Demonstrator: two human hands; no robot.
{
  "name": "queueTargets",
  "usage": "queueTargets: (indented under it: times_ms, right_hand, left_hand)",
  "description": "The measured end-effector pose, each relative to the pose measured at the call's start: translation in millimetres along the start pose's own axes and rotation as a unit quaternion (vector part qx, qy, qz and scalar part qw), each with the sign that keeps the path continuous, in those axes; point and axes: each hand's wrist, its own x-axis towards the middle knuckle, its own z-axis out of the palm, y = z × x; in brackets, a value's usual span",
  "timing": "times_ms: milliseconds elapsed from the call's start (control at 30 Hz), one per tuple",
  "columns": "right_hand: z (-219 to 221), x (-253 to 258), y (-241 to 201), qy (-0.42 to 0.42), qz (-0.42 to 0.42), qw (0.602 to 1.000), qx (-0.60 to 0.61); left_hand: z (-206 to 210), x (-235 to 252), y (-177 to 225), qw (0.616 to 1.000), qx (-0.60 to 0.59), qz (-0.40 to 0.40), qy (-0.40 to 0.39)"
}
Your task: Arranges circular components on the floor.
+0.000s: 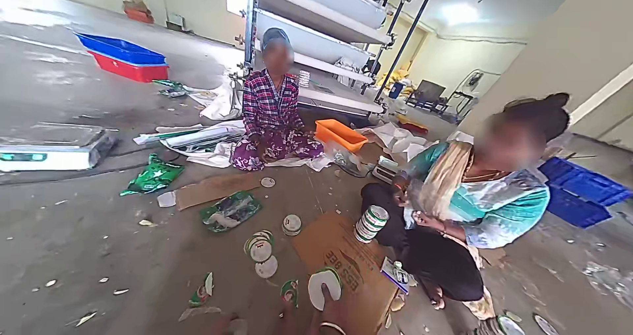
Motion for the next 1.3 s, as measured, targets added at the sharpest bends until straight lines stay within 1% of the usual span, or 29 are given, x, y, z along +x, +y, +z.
queueTargets:
  times_ms: [33, 67, 100, 133, 167, 200, 267, 300, 367, 433, 533, 600, 667, 733, 767, 800, 867, 900, 967, 1000, 1033, 1100, 1133, 1200, 1300]
  right_hand:
    - [9.7, -11.7, 0.0, -0.017, 0.007, 1.000, 0.006]
    - [15.5, -22.6, -3.3, -0.039, 0.003, 0.999, -0.021]
    - [19.0, -32.0, -8.1, -0.057, -0.016, 0.996, -0.069]
    - [19.7, -44.1, -17.0, -0.079, -0.037, 0.989, -0.120]
    - [20.7, -59.1, -24.4, -0.108, -0.052, 0.984, -0.135]
    - [24.3, -73.5, -25.6, -0.146, -0.062, 0.982, -0.106]
    - [35.2, -94.2, -18.7, -0.220, -0.080, 0.972, -0.020]
    - [39.4, -101.3, -16.4, -0.235, -0.085, 0.968, 0.007]
    - [45.1, -109.0, -12.4, -0.240, -0.076, 0.967, 0.032]
    - [46.1, -111.3, -10.7, -0.245, -0.081, 0.965, 0.042]
    - [47.8, -112.2, -9.9, -0.246, -0.092, 0.964, 0.034]
    - [46.6, -110.7, -14.5, -0.273, -0.101, 0.957, -0.006]
    - [44.9, -106.9, -21.8, -0.287, -0.106, 0.951, -0.043]
    - [40.7, -106.5, -32.6, -0.283, -0.098, 0.953, -0.051]
    - [38.6, -107.1, -38.0, -0.279, -0.094, 0.954, -0.048]
    - [37.0, -108.4, -42.4, -0.269, -0.098, 0.957, -0.036]
    - [34.6, -113.5, -49.5, -0.243, -0.124, 0.962, 0.009]
    - [33.4, -117.6, -50.6, -0.231, -0.147, 0.961, 0.038]
    - [35.5, -122.4, -42.4, -0.199, -0.232, 0.950, 0.070]
    - [39.9, -122.2, -33.0, -0.182, -0.272, 0.943, 0.066]
    - [44.3, -122.0, -22.9, -0.180, -0.292, 0.938, 0.049]
    - [46.7, -127.5, -15.1, -0.201, -0.279, 0.939, -0.004]
    - [47.9, -130.2, -15.3, -0.203, -0.273, 0.940, -0.016]
    - [50.3, -131.7, -12.9, -0.197, -0.272, 0.941, -0.031]
    - [49.3, -128.4, -20.2, -0.218, -0.278, 0.929, -0.112]
  left_hand:
    - [-3.5, -7.1, 5.0, 0.997, -0.076, 0.001, 0.015]
    - [-7.6, -14.7, 14.5, 0.985, -0.171, 0.003, 0.024]
    - [-10.4, -20.0, 25.3, 0.964, -0.265, 0.009, 0.023]
    - [-10.4, -24.3, 35.9, 0.934, -0.356, 0.028, 0.021]
    - [-7.3, -27.2, 44.1, 0.904, -0.424, 0.050, 0.025]
    - [-2.0, -28.9, 49.8, 0.885, -0.459, 0.065, 0.034]
    - [9.2, -30.2, 52.5, 0.885, -0.457, 0.071, 0.052]
    - [15.3, -29.3, 50.7, 0.887, -0.453, 0.063, 0.060]
    - [23.5, -30.8, 47.5, 0.884, -0.462, 0.045, 0.059]
    - [23.9, -32.3, 50.5, 0.869, -0.492, 0.029, 0.039]
    - [23.2, -31.2, 55.7, 0.847, -0.529, 0.022, 0.052]
    - [24.5, -26.2, 55.3, 0.834, -0.547, 0.023, 0.068]
    - [23.0, -23.5, 54.1, 0.832, -0.549, 0.031, 0.070]
    - [20.2, -22.8, 54.2, 0.828, -0.554, 0.052, 0.071]
    - [17.6, -22.1, 56.5, 0.817, -0.569, 0.059, 0.070]
    - [15.5, -21.0, 59.6, 0.797, -0.596, 0.060, 0.070]
    - [9.8, -20.5, 65.6, 0.761, -0.644, 0.051, 0.060]
    - [6.3, -22.2, 66.8, 0.743, -0.667, 0.040, 0.045]
    - [3.1, -25.8, 69.5, 0.704, -0.709, 0.025, 0.032]
    - [3.6, -27.7, 70.4, 0.688, -0.724, 0.028, 0.035]
    - [4.1, -30.2, 70.9, 0.677, -0.734, 0.035, 0.043]
    - [6.9, -29.3, 67.7, 0.661, -0.747, 0.049, 0.052]
    - [6.9, -27.1, 67.5, 0.656, -0.751, 0.050, 0.053]
    - [9.6, -22.8, 68.0, 0.650, -0.757, 0.023, 0.059]
    - [10.6, -17.6, 69.0, 0.689, -0.722, 0.007, 0.060]
